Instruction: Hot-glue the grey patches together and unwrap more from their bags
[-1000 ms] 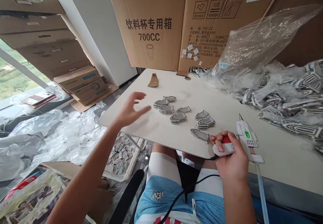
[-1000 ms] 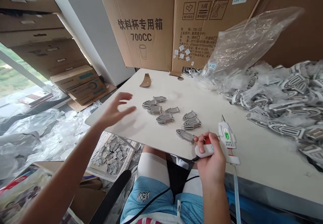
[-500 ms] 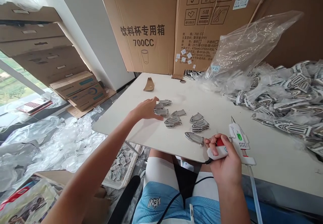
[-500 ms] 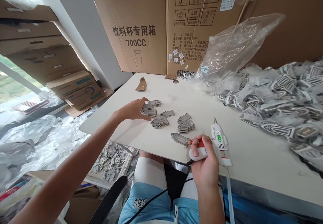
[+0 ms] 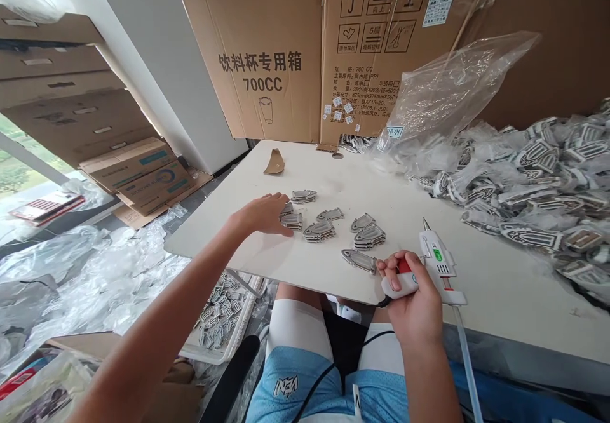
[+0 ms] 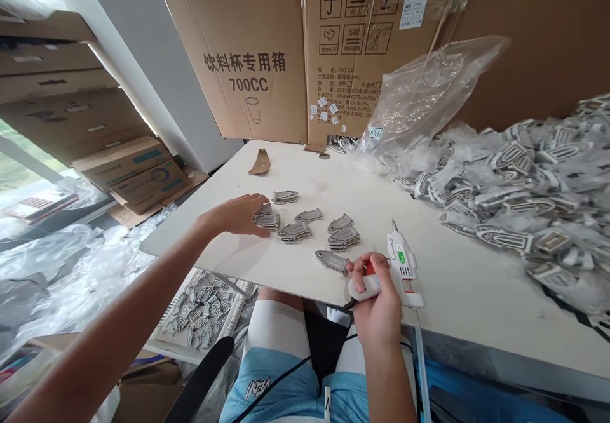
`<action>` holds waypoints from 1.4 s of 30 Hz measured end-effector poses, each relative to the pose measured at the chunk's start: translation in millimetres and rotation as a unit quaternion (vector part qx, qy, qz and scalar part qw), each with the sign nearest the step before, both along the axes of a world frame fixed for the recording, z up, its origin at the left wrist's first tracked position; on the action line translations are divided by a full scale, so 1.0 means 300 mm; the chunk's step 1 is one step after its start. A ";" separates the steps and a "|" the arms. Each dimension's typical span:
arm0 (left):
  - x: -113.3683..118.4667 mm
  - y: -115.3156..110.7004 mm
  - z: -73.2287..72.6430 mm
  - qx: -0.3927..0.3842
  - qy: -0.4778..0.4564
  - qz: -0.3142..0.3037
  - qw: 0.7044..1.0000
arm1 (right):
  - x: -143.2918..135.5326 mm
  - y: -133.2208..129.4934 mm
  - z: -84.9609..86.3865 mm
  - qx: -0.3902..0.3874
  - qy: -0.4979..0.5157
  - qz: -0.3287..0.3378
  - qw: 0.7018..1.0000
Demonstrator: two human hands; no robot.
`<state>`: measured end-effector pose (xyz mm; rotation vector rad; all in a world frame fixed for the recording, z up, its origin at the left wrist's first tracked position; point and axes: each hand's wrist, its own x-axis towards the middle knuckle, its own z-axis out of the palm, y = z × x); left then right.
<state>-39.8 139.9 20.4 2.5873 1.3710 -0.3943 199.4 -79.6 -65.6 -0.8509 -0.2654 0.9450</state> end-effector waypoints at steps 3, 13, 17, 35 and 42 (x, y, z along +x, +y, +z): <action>0.018 0.015 -0.002 -0.005 0.011 -0.020 1.000 | 0.000 0.000 0.000 0.003 0.006 -0.002 1.000; 0.062 -0.001 -0.022 -0.008 0.029 0.006 1.000 | 0.003 0.001 -0.005 0.000 -0.010 0.001 1.000; 0.065 -0.023 -0.024 -0.004 0.030 0.020 0.999 | 0.005 -0.001 -0.008 0.000 -0.015 0.001 1.000; -0.089 -0.127 -0.113 0.097 -0.129 0.042 0.986 | 0.008 -0.006 -0.010 -0.002 -0.015 0.002 1.000; -0.159 -0.184 -0.142 0.160 -0.253 0.128 0.946 | 0.004 -0.008 -0.002 0.005 -0.015 0.004 1.000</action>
